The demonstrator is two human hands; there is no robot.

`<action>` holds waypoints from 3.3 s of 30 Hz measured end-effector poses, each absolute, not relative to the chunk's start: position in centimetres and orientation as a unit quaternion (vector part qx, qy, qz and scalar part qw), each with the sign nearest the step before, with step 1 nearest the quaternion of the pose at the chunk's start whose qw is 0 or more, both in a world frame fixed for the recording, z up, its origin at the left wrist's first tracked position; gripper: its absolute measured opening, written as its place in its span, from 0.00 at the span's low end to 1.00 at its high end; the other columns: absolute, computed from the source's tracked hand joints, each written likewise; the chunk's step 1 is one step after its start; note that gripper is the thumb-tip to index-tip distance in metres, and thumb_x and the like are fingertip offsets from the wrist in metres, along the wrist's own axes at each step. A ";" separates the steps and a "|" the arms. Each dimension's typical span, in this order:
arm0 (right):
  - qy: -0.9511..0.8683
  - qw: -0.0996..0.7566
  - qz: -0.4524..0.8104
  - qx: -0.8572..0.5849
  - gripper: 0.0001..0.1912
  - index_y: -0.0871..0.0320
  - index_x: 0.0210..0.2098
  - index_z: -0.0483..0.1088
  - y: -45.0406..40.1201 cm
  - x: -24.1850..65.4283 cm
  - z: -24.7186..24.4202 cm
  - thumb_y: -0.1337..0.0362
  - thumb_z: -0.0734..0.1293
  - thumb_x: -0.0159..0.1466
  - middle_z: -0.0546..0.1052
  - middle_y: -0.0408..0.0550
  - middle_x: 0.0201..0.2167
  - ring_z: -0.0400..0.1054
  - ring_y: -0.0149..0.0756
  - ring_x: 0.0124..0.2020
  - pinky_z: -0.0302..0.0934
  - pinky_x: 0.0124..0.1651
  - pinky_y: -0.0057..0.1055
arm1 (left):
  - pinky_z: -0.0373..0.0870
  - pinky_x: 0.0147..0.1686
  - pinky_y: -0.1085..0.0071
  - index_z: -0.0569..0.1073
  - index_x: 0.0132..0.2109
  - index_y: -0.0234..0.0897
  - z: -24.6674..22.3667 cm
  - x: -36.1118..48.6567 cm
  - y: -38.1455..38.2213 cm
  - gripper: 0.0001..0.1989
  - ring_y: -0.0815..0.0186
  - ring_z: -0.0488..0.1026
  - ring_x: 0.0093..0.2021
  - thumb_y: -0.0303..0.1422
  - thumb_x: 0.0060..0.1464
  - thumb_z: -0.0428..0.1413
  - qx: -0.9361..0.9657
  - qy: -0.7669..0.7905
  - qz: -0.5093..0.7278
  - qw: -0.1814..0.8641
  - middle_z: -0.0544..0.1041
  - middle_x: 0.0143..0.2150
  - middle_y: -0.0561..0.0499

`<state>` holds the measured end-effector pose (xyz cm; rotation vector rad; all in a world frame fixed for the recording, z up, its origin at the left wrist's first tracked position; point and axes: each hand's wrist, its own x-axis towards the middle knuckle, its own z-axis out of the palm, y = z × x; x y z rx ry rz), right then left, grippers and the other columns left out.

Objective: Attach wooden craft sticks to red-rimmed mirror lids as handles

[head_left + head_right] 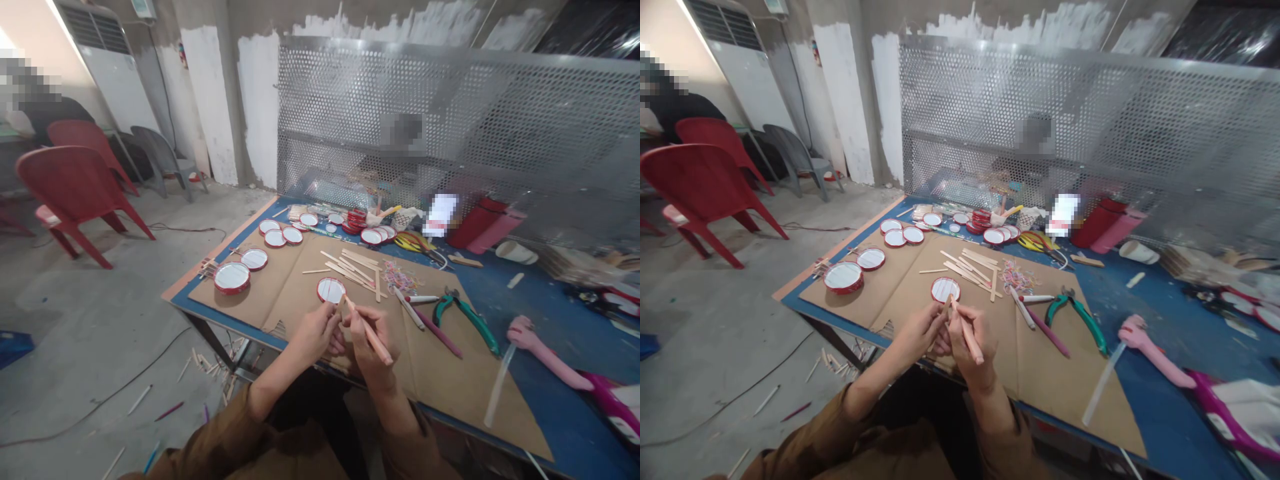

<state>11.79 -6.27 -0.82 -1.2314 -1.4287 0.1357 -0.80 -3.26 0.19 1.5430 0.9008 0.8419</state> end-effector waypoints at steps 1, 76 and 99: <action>-0.615 0.584 0.058 -0.527 0.07 0.57 0.40 0.68 -6.2 11.8 -0.9 0.63 0.63 0.63 0.76 0.47 0.32 0.73 0.34 0.32 0.69 0.37 0.33 | 0.68 0.17 0.74 0.59 0.35 0.40 0.3 -0.8 -3.2 0.09 0.67 0.72 0.18 0.39 0.58 0.44 0.656 0.381 0.357 0.545 0.70 0.21 0.56; -0.629 0.545 -0.063 -0.551 0.18 0.60 0.53 0.65 -3.6 11.5 -0.9 0.72 0.58 0.64 0.76 0.55 0.44 0.70 0.38 0.46 0.67 0.46 0.33 | 0.50 0.16 0.81 0.63 0.33 0.35 0.0 -2.5 -1.4 0.21 0.79 0.57 0.13 0.50 0.50 0.56 0.473 0.297 0.403 0.725 0.68 0.18 0.58; -0.608 0.565 -0.044 -0.556 0.18 0.59 0.53 0.66 -3.7 11.2 -0.6 0.71 0.58 0.64 0.76 0.55 0.43 0.72 0.37 0.43 0.68 0.44 0.31 | 0.52 0.16 0.81 0.60 0.33 0.37 0.7 -2.2 -1.9 0.21 0.79 0.58 0.15 0.49 0.49 0.57 0.473 0.336 0.444 0.683 0.69 0.21 0.59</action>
